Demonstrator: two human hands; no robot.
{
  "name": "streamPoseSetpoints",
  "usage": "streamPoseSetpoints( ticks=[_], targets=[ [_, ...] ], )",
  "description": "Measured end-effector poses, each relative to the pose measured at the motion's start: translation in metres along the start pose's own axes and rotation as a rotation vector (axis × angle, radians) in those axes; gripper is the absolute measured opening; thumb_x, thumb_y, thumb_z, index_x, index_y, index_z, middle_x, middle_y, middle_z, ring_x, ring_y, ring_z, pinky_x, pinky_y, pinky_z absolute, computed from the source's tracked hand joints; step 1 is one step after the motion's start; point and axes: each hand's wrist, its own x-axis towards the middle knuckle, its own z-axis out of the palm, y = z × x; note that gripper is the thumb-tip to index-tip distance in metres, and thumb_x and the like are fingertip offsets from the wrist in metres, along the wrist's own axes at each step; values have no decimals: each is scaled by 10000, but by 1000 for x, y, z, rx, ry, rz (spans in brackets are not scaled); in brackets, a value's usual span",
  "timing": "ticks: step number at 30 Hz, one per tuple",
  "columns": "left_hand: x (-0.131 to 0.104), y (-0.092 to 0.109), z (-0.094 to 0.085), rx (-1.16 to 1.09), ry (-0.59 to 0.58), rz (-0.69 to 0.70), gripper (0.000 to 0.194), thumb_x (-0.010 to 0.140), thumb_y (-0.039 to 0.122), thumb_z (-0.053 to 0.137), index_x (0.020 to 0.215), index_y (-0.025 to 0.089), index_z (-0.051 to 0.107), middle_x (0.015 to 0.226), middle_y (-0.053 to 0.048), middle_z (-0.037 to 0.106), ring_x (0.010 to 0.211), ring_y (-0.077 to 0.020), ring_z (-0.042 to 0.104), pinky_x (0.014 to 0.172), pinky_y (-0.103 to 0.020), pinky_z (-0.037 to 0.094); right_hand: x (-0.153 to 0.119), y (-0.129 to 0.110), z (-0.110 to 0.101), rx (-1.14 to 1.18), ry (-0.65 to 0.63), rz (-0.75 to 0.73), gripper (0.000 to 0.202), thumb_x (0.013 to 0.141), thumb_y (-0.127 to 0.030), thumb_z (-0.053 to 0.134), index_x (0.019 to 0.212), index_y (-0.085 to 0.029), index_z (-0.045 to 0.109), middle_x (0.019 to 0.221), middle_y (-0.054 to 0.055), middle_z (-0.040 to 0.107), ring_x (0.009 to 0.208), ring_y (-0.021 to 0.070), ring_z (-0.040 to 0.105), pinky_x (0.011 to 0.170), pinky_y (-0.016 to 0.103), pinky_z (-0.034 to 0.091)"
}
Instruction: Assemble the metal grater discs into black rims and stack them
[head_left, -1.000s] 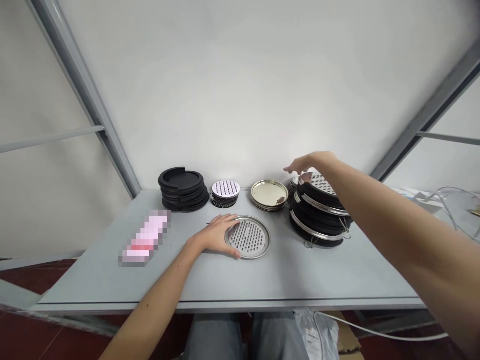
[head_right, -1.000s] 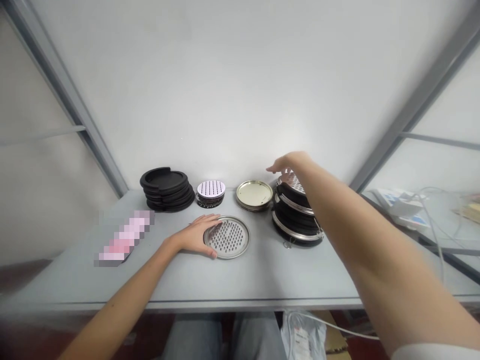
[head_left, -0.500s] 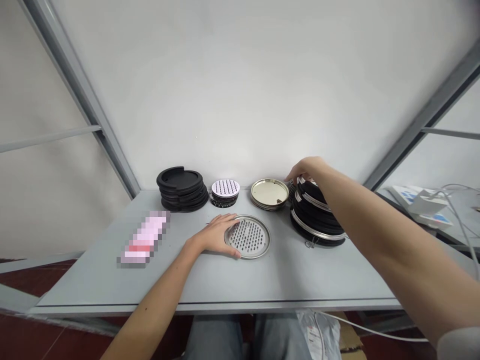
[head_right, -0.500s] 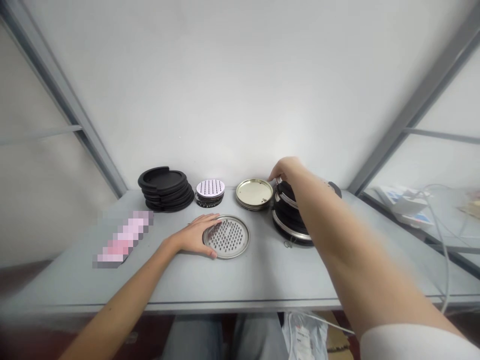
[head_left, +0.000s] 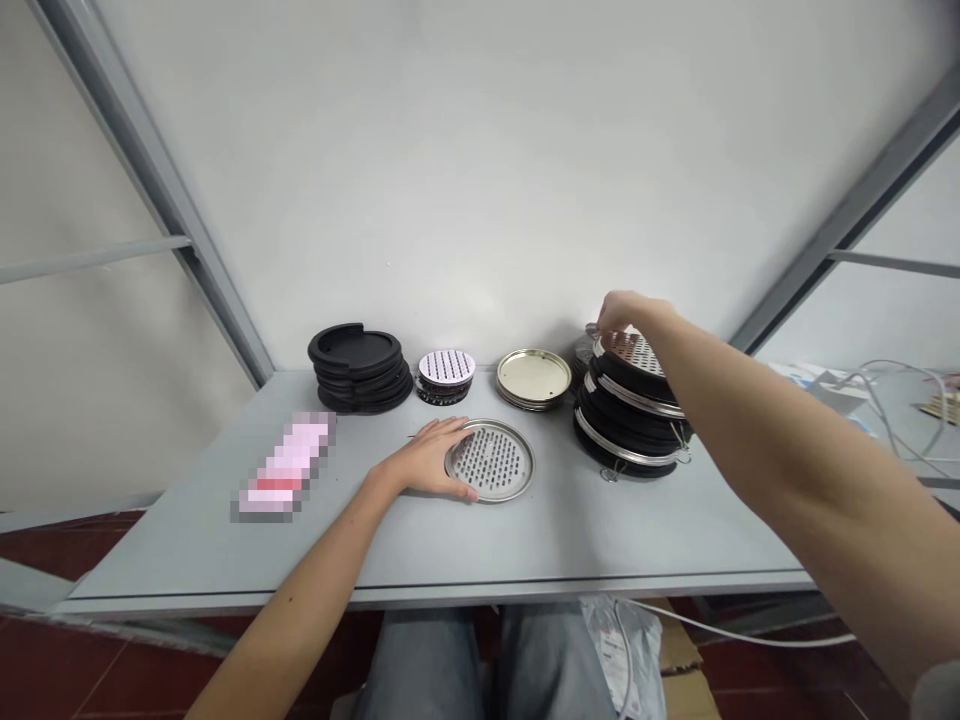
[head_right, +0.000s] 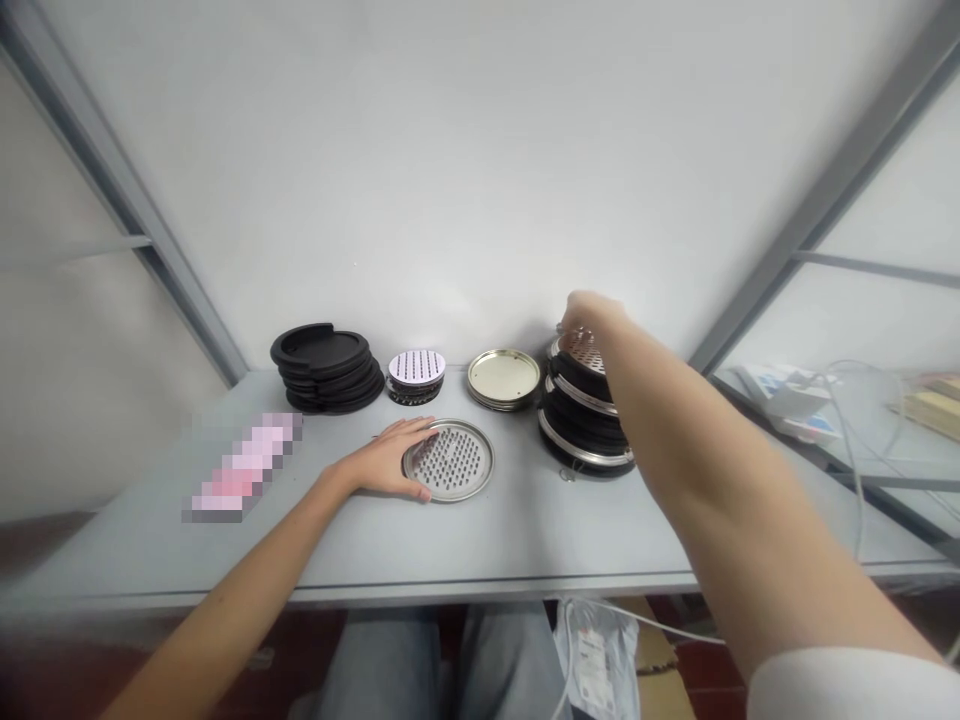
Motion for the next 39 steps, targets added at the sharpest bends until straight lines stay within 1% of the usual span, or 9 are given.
streamPoseSetpoints(
  ticks=[3, 9, 12, 16, 19, 26, 30, 34, 39],
  targets=[
    [0, 0, 0, -2, -3, -3, 1082, 581, 721, 729, 1467, 224, 358, 1575, -127, 232, 1450, -355, 186, 1186, -503, 124, -8, 4, -15, -108, -157, 26, 177, 644, -194, 777, 814, -162, 743, 864, 115, 700, 817, 250, 636, 678, 373, 494],
    [0, 1, -2, 21, -18, -12, 1086, 590, 722, 721, 1478, 231, 336, 1582, -118, 212, 1453, -350, 178, 1187, -499, 125, -16, 3, -49, -14, 19, -152, 519, 698, -69, 650, 1205, -173, 615, 1014, 85, 702, 842, 205, 645, 724, 333, 529],
    [0, 1, -3, 16, -23, -5, 1073, 598, 716, 720, 1475, 229, 343, 1577, -120, 228, 1451, -344, 190, 1190, -496, 124, -31, -11, -66, 71, 170, -297, 316, 742, -91, 616, 1038, -160, 705, 943, 91, 702, 858, 224, 639, 782, 379, 525],
    [-3, -3, 0, -4, -3, -38, 1093, 582, 713, 733, 1481, 241, 329, 1583, -122, 205, 1457, -373, 139, 1175, -522, 173, -79, -40, -75, 389, 372, -559, 176, 777, -205, 641, 921, -163, 733, 906, 70, 694, 861, 217, 635, 842, 420, 512],
    [-5, -2, 2, -2, 27, -75, 1116, 583, 709, 735, 1492, 233, 296, 1588, -143, 170, 1459, -391, 94, 1162, -553, 193, -125, -60, -56, 899, 356, -557, 239, 810, -333, 657, 996, -193, 713, 942, 61, 702, 877, 198, 643, 835, 404, 521],
    [-3, 4, -8, -162, 221, 26, 880, 708, 572, 724, 1437, 234, 367, 1459, -114, 439, 1327, -344, 429, 1106, -497, 348, -177, -108, 39, 1877, -185, -336, 310, 735, -412, 726, 987, -234, 692, 1020, 42, 720, 988, 219, 651, 879, 387, 518],
    [0, 2, -6, -155, 462, 10, 942, 691, 570, 745, 1450, 210, 319, 1446, -145, 433, 1331, -345, 415, 1120, -504, 318, -175, -112, 71, 2061, -303, -191, 279, 684, -328, 773, 932, -237, 686, 1025, 19, 723, 1029, 212, 636, 889, 348, 515],
    [3, 6, -2, -7, 582, -81, 1089, 713, 564, 738, 1520, 233, 88, 1554, -165, 220, 1417, -345, 266, 1142, -512, 269, -170, -99, 85, 2189, -352, -65, 224, 723, -286, 744, 930, -247, 667, 946, -29, 724, 938, 167, 652, 858, 316, 530],
    [3, 11, -4, -4, 674, -48, 1239, 661, 571, 780, 1517, 282, -67, 1557, -175, 190, 1319, -328, 427, 1078, -487, 372, -169, -94, 96, 2279, -478, 15, 139, 767, -248, 711, 887, -243, 641, 843, -45, 716, 827, 147, 663, 810, 301, 549]
  ],
)
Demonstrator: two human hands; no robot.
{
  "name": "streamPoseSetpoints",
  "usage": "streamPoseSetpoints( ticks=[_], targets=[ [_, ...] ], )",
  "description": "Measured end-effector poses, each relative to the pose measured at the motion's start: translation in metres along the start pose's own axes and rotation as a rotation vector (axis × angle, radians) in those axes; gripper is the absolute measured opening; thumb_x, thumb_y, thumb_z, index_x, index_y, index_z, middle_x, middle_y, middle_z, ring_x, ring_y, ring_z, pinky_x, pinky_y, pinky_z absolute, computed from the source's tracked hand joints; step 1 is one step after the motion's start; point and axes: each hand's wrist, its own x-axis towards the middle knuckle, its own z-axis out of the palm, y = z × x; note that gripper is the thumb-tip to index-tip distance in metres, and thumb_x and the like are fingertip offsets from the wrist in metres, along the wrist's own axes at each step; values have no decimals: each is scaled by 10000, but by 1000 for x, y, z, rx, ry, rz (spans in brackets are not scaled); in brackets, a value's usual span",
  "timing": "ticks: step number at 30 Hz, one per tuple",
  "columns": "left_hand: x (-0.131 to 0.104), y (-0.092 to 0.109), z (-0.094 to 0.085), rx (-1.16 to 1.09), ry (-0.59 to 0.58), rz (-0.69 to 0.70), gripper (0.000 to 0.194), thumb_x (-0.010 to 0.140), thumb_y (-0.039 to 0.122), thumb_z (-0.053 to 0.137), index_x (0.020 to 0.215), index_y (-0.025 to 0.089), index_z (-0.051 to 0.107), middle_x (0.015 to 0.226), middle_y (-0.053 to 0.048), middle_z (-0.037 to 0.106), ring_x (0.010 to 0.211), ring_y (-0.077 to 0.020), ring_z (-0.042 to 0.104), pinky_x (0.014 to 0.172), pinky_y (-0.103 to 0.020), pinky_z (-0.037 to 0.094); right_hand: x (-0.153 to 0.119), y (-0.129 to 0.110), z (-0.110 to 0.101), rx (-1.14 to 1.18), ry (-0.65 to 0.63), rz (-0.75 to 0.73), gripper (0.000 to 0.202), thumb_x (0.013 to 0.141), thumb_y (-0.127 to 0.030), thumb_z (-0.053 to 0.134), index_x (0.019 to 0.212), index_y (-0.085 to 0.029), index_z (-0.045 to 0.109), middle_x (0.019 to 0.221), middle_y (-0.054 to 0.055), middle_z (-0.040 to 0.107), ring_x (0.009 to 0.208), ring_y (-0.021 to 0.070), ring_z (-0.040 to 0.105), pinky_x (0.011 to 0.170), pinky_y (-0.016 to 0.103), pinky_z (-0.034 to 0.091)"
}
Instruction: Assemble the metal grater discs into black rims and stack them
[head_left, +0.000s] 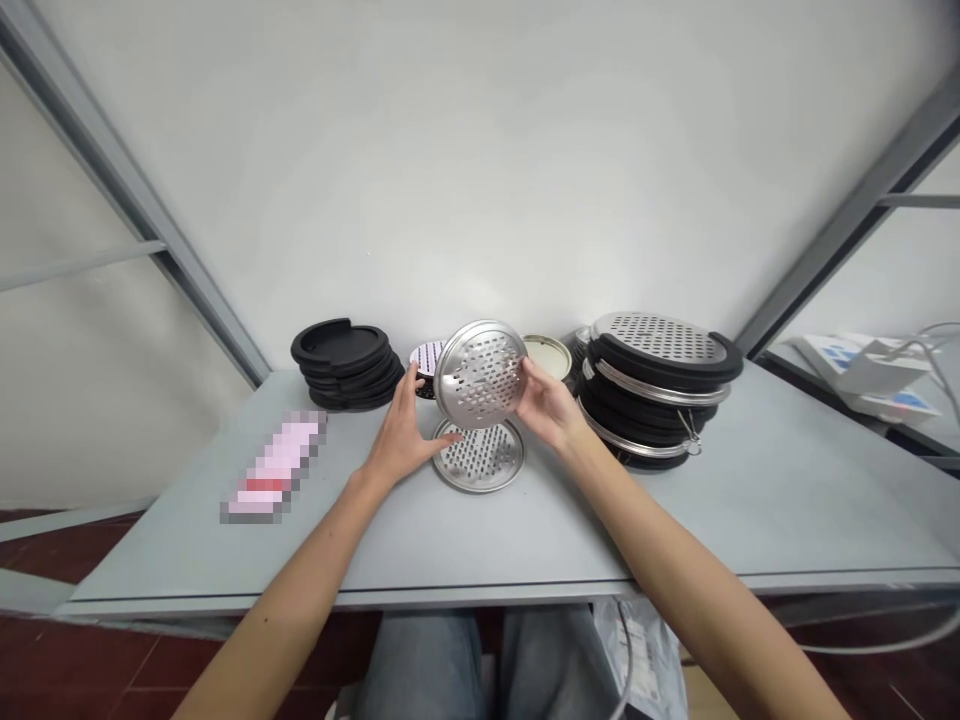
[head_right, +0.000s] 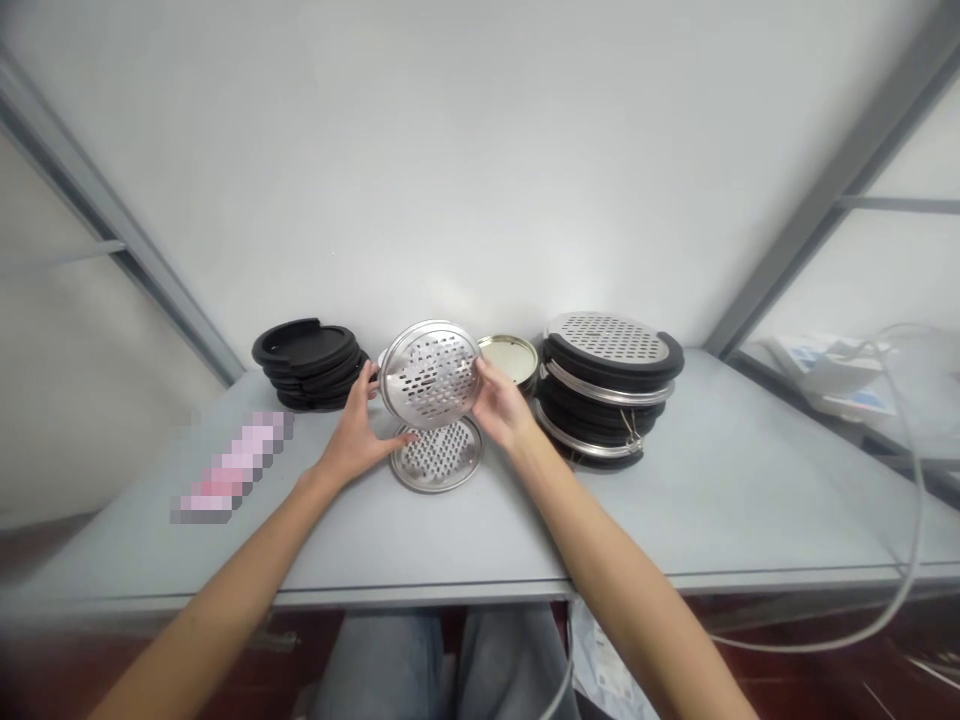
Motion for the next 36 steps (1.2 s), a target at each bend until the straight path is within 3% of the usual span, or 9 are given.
streamPoseSetpoints(
  ticks=[3, 6, 11, 16, 19, 24, 31, 36],
  targets=[
    [0, 0, -2, -13, -9, 52, 1287, 615, 593, 799, 1517, 291, -69, 1562, -179, 192, 1333, -352, 410, 1080, -510, 364, -3, 6, 1, 24, -3, 70, 159, 766, -201, 698, 910, -240, 643, 837, -47, 713, 777, 131, 661, 770, 270, 557],
    [-1, -1, -2, 9, -36, 85, 1304, 593, 608, 803, 1522, 269, -46, 1573, -180, 172, 1419, -378, 258, 1125, -523, 297, -7, 10, 4, 17, 18, 114, 241, 765, -159, 674, 989, -246, 649, 878, -44, 714, 770, 117, 654, 729, 239, 552],
    [-2, 1, 0, -16, -76, 64, 1328, 572, 615, 811, 1523, 255, -42, 1576, -182, 163, 1442, -384, 188, 1149, -524, 255, -12, 14, 1, -178, 183, 108, 379, 746, -178, 678, 1113, -264, 640, 894, -29, 712, 749, 121, 634, 666, 230, 526],
    [-3, 7, -1, -92, -102, 8, 1371, 520, 603, 843, 1515, 248, -31, 1573, -181, 157, 1438, -383, 199, 1158, -525, 231, -16, 17, -8, -646, 188, -44, 479, 758, -325, 685, 1220, -221, 617, 897, 13, 712, 844, 183, 632, 722, 286, 510],
    [-3, 9, -1, -144, -114, -16, 1361, 487, 595, 857, 1506, 243, 26, 1552, -174, 217, 1423, -381, 239, 1155, -530, 237, -19, 17, -16, -858, 125, -139, 506, 796, -391, 645, 1254, -181, 601, 960, 47, 718, 897, 211, 633, 804, 334, 506],
    [1, 14, -8, -174, -197, -11, 1264, 514, 581, 850, 1486, 203, 136, 1479, -171, 364, 1351, -375, 372, 1119, -508, 313, -24, 18, -30, -1207, 75, -231, 502, 854, -477, 569, 1246, -168, 624, 953, 62, 728, 842, 237, 647, 793, 372, 512],
    [-4, 9, -17, -10, -309, -43, 1070, 539, 653, 799, 1407, 190, 379, 1378, -154, 501, 1265, -385, 455, 1061, -513, 366, -29, 14, -32, -1410, 71, -187, 469, 885, -480, 506, 1090, -118, 723, 905, 96, 748, 802, 254, 667, 766, 350, 506],
    [-11, 7, -10, 15, -384, -13, 1046, 570, 688, 760, 1409, 188, 386, 1356, -146, 516, 1260, -369, 453, 1067, -505, 354, -28, 11, -33, -1415, 66, -197, 437, 889, -452, 479, 985, -121, 748, 792, 75, 737, 715, 232, 648, 663, 303, 478]
  ],
)
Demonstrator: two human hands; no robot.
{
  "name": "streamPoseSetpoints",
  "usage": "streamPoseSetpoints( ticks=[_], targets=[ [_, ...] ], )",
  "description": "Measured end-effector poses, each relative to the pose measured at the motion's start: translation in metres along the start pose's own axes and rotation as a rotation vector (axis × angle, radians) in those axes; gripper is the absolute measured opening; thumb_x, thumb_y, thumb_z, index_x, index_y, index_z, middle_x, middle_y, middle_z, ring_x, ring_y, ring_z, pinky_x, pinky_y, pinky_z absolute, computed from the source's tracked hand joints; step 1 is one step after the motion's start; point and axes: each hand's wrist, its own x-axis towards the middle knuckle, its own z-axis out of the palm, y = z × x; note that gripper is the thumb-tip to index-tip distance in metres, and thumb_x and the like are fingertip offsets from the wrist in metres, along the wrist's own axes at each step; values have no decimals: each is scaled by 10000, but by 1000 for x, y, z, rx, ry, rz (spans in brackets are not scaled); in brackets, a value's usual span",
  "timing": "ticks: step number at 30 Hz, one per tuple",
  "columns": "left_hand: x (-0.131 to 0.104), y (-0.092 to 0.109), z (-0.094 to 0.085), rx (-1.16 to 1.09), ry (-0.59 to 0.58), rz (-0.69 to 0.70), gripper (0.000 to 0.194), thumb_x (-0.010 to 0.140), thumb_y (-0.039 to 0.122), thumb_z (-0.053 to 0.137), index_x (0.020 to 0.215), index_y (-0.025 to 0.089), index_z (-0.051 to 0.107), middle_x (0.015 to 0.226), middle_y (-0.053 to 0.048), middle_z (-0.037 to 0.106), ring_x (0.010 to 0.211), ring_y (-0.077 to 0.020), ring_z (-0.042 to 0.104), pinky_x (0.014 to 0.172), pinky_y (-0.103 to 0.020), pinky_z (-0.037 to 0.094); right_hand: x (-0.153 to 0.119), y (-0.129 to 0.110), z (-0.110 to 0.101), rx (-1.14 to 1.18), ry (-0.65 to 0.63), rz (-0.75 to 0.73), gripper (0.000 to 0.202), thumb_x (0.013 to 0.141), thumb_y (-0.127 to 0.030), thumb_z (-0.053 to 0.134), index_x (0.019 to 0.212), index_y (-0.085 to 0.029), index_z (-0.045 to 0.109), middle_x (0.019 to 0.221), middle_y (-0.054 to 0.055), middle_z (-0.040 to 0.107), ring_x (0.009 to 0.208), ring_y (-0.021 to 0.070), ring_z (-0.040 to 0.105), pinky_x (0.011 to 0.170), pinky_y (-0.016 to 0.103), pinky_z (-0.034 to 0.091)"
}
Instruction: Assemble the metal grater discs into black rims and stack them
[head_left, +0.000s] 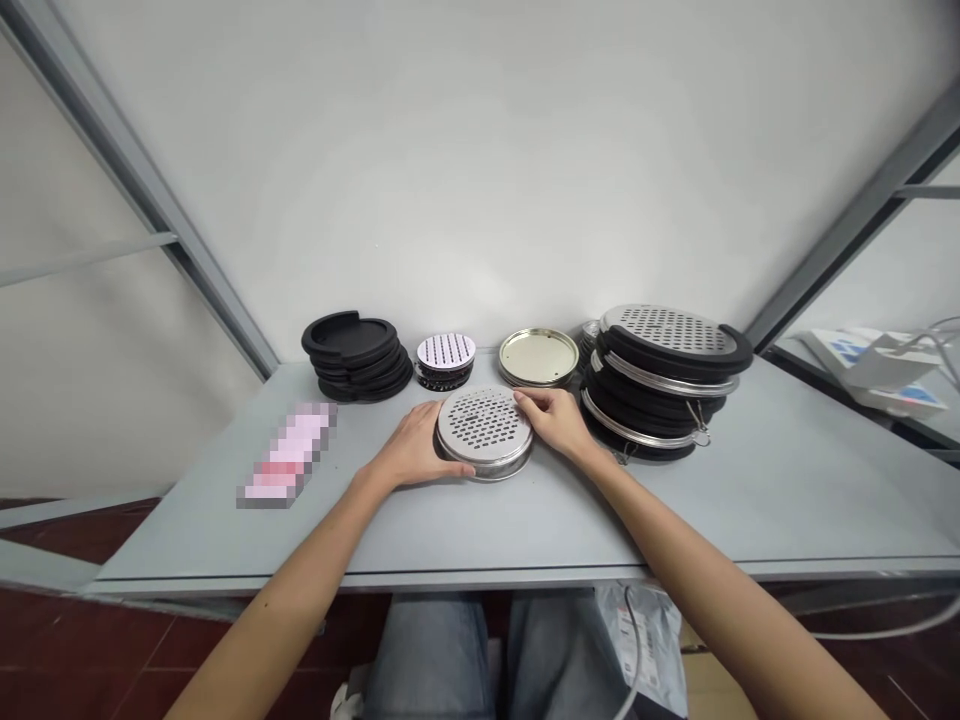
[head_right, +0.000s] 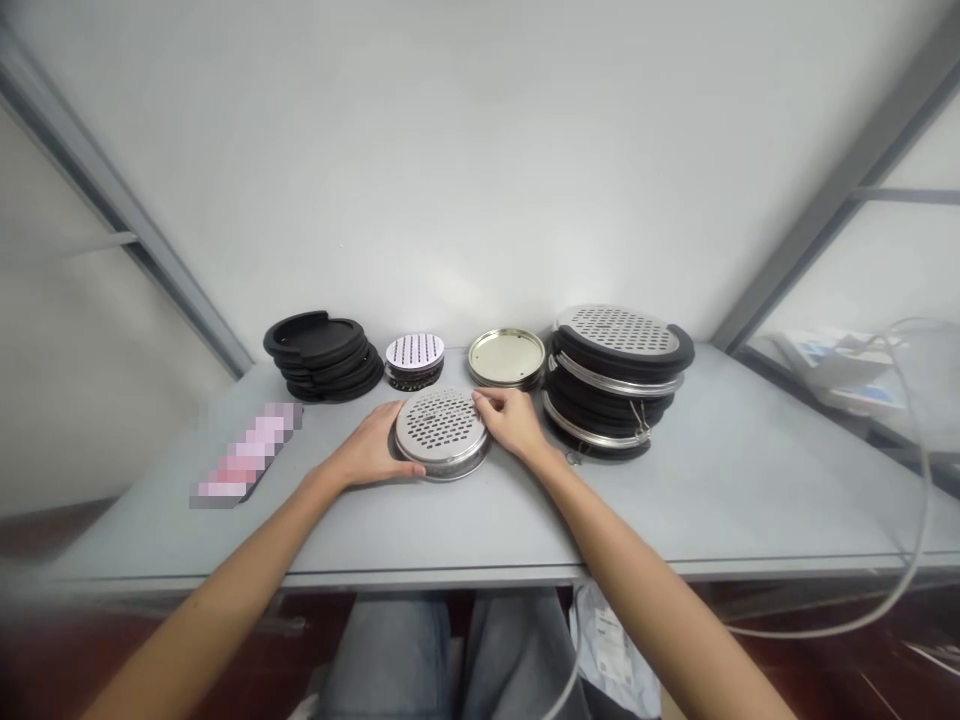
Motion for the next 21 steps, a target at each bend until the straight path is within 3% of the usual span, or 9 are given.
streamPoseSetpoints(
  ticks=[4, 9, 14, 21],
  targets=[
    [1, 1, 4, 16, -40, -7, 1021, 572, 704, 743, 1384, 179, 414, 1309, -151, 535, 1243, -373, 461, 1063, -512, 353, 1, 0, -2, -67, -9, 9, 422, 883, -441, 470, 956, -124, 738, 655, 53, 686, 613, 197, 604, 586, 279, 424],
    [-2, -4, 9, 45, -57, -48, 1065, 523, 728, 748, 1375, 180, 419, 1395, -172, 444, 1315, -405, 382, 1096, -527, 313, 3, 2, -1, -162, -52, 79, 403, 856, -450, 500, 985, -131, 709, 590, 38, 646, 551, 176, 559, 550, 276, 380],
    [-2, -4, 8, 63, -89, -63, 1085, 511, 744, 741, 1375, 174, 415, 1417, -183, 418, 1341, -412, 346, 1111, -536, 289, 4, 3, 1, -226, -103, 63, 436, 867, -463, 479, 1029, -125, 703, 592, 37, 632, 567, 175, 550, 566, 274, 367],
    [-1, -1, 2, 36, -115, -32, 1042, 519, 715, 760, 1358, 187, 441, 1360, -160, 482, 1300, -392, 404, 1093, -522, 321, 2, -1, -2, -315, -156, 23, 427, 874, -466, 480, 1026, -144, 714, 639, 50, 651, 605, 184, 566, 575, 272, 355]
  ],
)
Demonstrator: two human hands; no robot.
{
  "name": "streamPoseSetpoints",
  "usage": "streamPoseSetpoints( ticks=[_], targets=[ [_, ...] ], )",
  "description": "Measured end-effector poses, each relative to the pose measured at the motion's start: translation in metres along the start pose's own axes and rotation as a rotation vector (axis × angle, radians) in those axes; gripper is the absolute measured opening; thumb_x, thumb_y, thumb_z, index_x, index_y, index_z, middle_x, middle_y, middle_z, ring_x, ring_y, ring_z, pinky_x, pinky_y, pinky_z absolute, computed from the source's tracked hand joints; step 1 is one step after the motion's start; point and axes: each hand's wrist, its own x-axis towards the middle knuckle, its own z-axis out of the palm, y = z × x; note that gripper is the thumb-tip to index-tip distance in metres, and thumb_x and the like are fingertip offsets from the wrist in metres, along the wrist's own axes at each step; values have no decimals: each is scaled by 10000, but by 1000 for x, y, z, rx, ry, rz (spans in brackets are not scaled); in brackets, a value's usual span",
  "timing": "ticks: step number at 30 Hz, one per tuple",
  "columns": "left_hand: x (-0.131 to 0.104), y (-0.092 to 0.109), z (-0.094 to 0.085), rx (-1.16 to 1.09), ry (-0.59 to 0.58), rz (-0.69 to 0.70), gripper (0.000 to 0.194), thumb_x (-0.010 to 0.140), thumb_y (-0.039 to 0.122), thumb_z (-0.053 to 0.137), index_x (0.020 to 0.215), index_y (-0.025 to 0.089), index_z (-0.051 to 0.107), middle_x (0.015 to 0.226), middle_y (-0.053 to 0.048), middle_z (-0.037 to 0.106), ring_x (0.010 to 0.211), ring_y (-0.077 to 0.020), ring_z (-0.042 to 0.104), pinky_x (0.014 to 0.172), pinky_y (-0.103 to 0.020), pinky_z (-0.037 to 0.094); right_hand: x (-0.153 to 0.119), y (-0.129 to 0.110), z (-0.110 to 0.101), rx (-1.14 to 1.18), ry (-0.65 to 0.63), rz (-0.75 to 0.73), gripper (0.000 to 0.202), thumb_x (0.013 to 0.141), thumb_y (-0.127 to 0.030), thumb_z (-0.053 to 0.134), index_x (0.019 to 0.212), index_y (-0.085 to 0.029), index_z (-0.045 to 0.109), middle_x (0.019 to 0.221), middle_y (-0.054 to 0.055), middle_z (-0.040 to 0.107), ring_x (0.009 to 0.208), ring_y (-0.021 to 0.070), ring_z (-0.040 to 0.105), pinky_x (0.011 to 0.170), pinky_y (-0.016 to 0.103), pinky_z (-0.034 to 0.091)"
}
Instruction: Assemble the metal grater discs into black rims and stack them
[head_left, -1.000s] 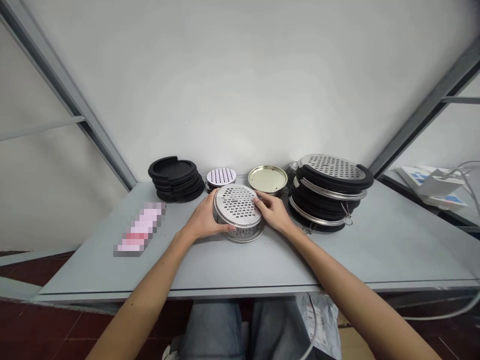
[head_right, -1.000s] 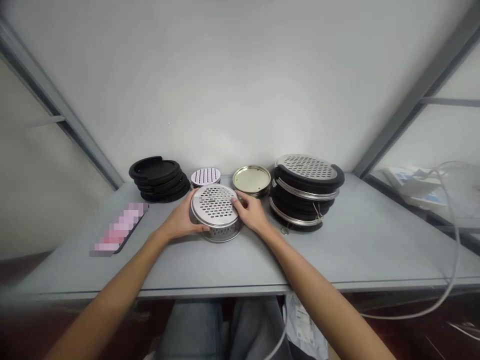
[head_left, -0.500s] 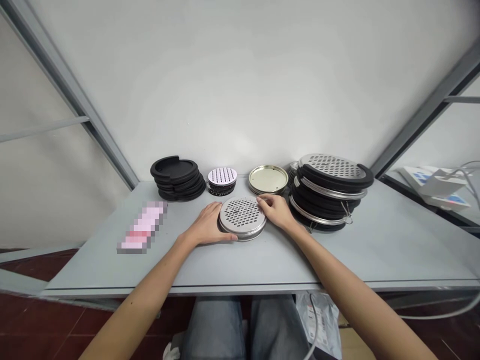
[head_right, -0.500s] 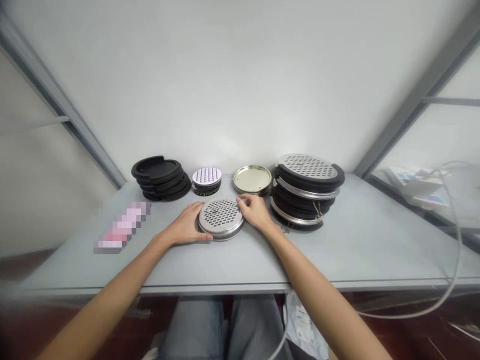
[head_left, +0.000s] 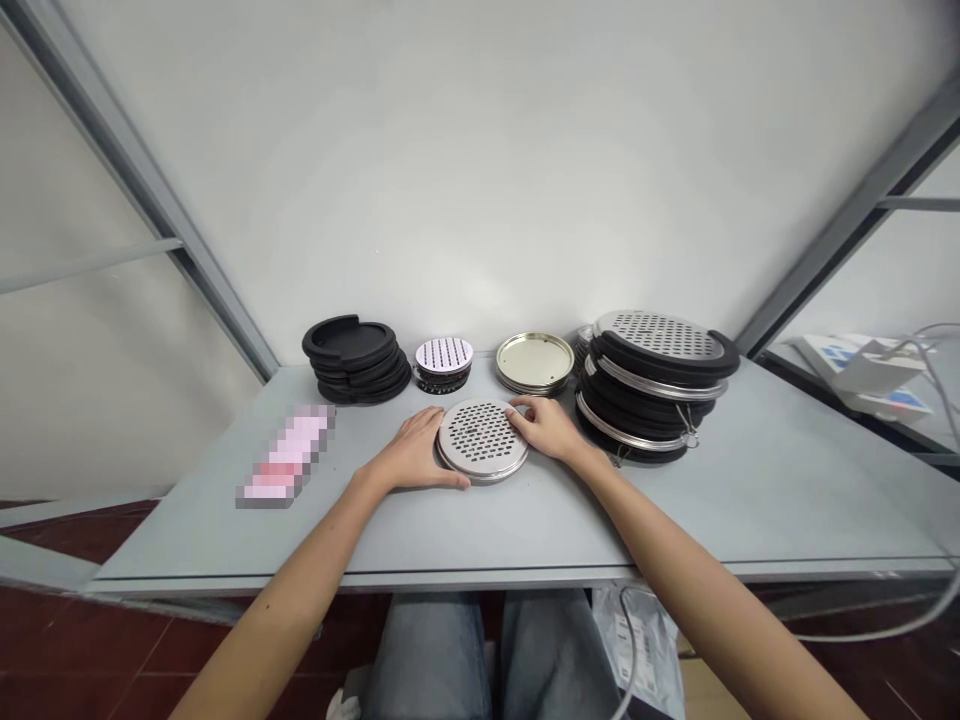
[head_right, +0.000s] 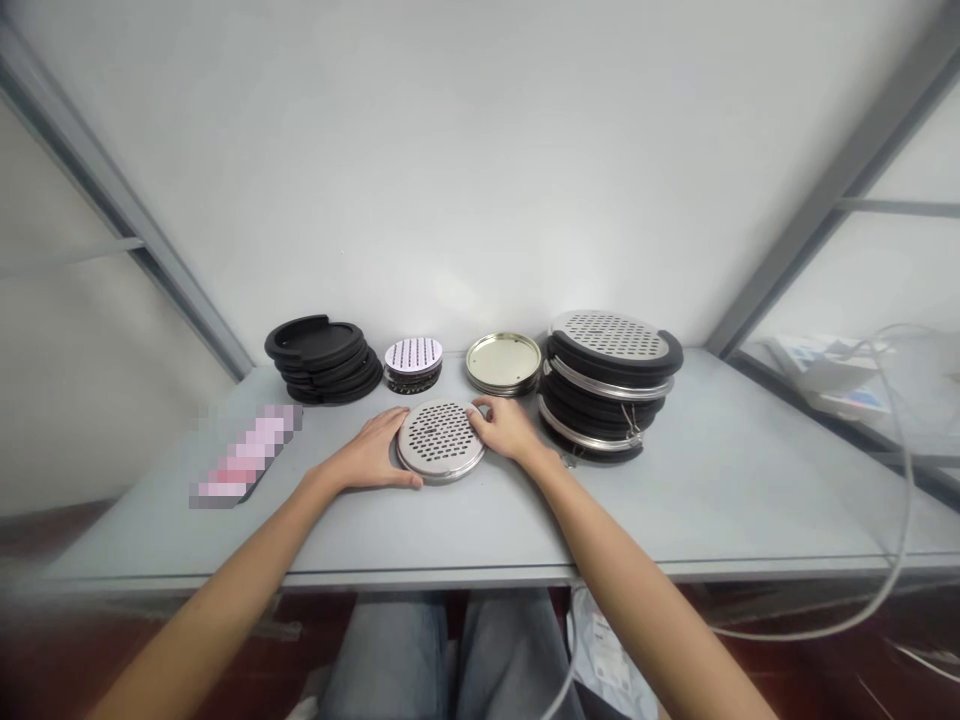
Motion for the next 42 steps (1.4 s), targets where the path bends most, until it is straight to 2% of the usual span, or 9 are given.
streamPoseSetpoints(
  ticks=[6, 12, 15, 19, 24, 30, 34, 39, 42],
  targets=[
    [-2, -9, 3, 16, -23, -13, 1104, 519, 714, 762, 1423, 209, 379, 1465, -157, 390, 1373, -399, 317, 1135, -517, 264, -1, 0, -4, -50, -41, -67, 428, 901, -471, 440, 1010, -167, 721, 619, 34, 637, 602, 177, 550, 573, 263, 335],
    [-1, -12, 6, 10, -6, -1, 1117, 489, 729, 765, 1403, 196, 409, 1444, -167, 416, 1371, -411, 320, 1131, -527, 269, -2, -1, -7, -39, -77, -114, 429, 909, -480, 418, 878, -174, 717, 548, 6, 582, 539, 150, 488, 542, 253, 299],
    [-1, -11, 6, 17, 3, -13, 1129, 483, 735, 765, 1403, 189, 405, 1457, -179, 394, 1376, -411, 310, 1132, -532, 258, -2, -1, -7, -38, -78, -118, 425, 907, -482, 422, 914, -179, 720, 544, 0, 571, 531, 145, 473, 538, 250, 288],
    [-1, -9, 5, 17, 4, 10, 1092, 497, 742, 753, 1378, 185, 427, 1412, -174, 444, 1339, -398, 365, 1115, -526, 282, -3, -1, -7, -47, -83, -121, 441, 906, -493, 420, 961, -180, 726, 538, -6, 555, 520, 141, 457, 533, 250, 280],
    [-1, -11, 7, 55, -11, -12, 1132, 508, 759, 736, 1403, 161, 386, 1459, -199, 382, 1369, -405, 315, 1126, -533, 247, -2, 0, -6, -69, -73, -93, 447, 903, -504, 428, 990, -184, 727, 562, 8, 588, 539, 151, 498, 544, 252, 295],
    [-1, -8, 5, 79, -30, -13, 1149, 517, 787, 706, 1405, 137, 377, 1459, -209, 379, 1363, -403, 316, 1128, -524, 248, -1, 2, -4, -128, -75, -77, 407, 904, -509, 434, 968, -230, 724, 622, 21, 654, 603, 170, 571, 576, 251, 321],
    [-1, -6, 4, 58, -20, -12, 1131, 527, 765, 720, 1415, 160, 370, 1439, -190, 414, 1350, -397, 345, 1120, -514, 270, -1, 3, -4, -124, -95, -82, 427, 916, -512, 411, 943, -218, 718, 635, 28, 667, 608, 172, 582, 572, 245, 328],
    [-2, -11, 7, 17, 12, -12, 1207, 556, 714, 749, 1498, 168, 230, 1510, -199, 324, 1382, -407, 302, 1129, -533, 245, -1, 2, -5, -174, -85, -86, 440, 922, -512, 400, 875, -199, 706, 641, 34, 668, 602, 170, 579, 563, 245, 319],
    [-2, -13, 7, -12, 46, 8, 1194, 567, 679, 770, 1508, 196, 216, 1521, -177, 319, 1386, -391, 307, 1127, -523, 270, 0, 2, -5, -212, -79, -69, 442, 926, -509, 394, 891, -197, 706, 666, 45, 680, 624, 182, 599, 562, 249, 323]
  ],
)
